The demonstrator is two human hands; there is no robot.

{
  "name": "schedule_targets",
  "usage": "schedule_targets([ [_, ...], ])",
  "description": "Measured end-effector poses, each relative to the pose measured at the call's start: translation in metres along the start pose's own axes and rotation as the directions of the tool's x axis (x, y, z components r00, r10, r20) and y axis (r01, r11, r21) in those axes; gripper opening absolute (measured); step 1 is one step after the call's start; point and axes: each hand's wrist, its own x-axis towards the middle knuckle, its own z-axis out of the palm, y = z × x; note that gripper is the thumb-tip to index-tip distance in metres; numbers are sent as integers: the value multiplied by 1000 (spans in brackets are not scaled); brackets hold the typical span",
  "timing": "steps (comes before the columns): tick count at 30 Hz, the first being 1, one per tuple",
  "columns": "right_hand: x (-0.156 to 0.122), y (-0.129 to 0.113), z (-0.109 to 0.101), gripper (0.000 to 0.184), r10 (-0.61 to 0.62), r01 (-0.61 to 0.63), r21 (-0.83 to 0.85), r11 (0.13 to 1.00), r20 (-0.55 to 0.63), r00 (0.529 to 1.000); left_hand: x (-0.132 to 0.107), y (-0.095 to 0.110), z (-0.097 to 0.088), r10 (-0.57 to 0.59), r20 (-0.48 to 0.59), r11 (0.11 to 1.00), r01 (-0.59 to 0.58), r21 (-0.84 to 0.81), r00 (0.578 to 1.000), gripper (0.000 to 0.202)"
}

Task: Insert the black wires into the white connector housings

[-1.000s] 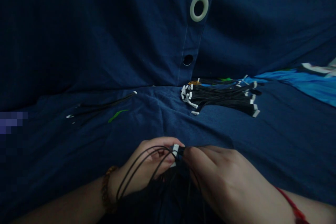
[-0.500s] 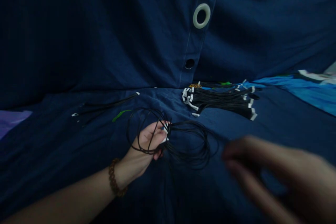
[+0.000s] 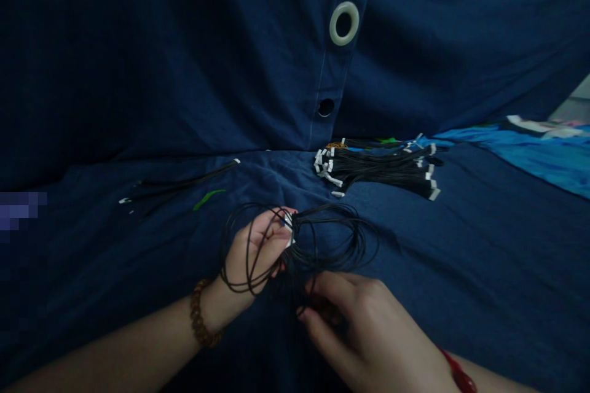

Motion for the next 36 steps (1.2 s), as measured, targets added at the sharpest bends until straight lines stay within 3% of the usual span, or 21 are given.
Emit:
schedule_targets([
  [15, -4, 8, -5, 23, -145, 138, -138, 981, -45, 988, 0, 0, 1, -29, 42, 999, 28, 43, 999, 30],
  [20, 1, 13, -5, 12, -83, 90, 112, 990, -61, 995, -1, -2, 0, 20, 103, 996, -29, 88, 995, 24],
  [24, 9, 18, -1, 10, -39, 39, 356, 934, -6, 999, -1, -4, -2, 41, 124, 993, -54, 104, 991, 23],
  [36, 15, 17, 6, 9, -46, 97, 434, 896, -125, 991, -6, 7, 4, 2, 83, 997, -9, 81, 997, 22],
])
